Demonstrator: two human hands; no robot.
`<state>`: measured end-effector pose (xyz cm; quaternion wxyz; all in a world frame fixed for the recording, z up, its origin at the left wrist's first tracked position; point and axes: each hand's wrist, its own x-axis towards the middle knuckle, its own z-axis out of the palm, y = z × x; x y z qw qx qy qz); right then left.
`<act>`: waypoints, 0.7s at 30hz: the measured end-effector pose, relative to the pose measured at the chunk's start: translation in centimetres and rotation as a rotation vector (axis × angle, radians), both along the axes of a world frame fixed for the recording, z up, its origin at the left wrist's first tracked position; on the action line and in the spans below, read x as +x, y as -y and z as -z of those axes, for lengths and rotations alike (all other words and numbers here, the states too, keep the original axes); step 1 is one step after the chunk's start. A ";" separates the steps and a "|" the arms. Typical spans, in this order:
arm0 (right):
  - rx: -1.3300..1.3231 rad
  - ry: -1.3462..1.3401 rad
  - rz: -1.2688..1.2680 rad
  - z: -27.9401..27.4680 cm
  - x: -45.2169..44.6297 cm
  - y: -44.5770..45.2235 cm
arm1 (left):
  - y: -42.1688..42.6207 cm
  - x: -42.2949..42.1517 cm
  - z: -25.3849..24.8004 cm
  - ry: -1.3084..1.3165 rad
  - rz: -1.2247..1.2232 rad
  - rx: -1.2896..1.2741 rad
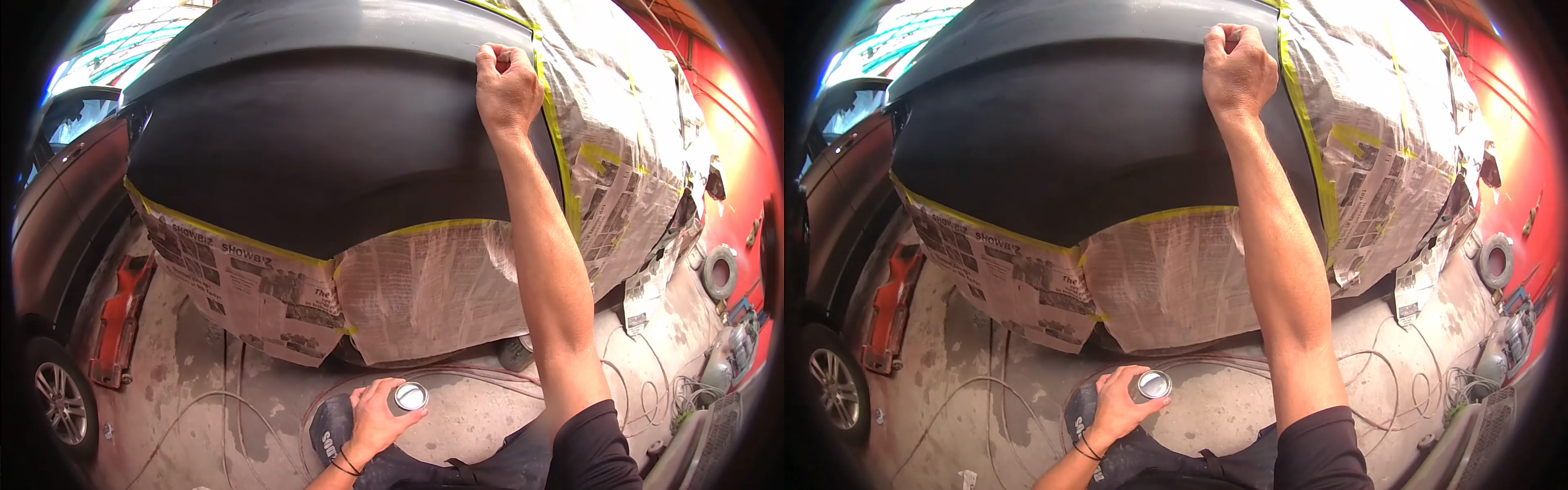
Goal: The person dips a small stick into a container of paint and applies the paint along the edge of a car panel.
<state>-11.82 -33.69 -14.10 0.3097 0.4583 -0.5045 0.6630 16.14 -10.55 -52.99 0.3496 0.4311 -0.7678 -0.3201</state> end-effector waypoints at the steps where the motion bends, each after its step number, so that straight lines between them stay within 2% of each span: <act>1: -0.002 -0.003 -0.002 0.0 0.0 0.0 | 0.1 0.1 0.0 -0.002 -0.005 -0.003; 21: 0.032 -0.024 0.042 0.0 0.1 -0.1 | 0.2 1.4 -0.6 0.022 -0.039 0.000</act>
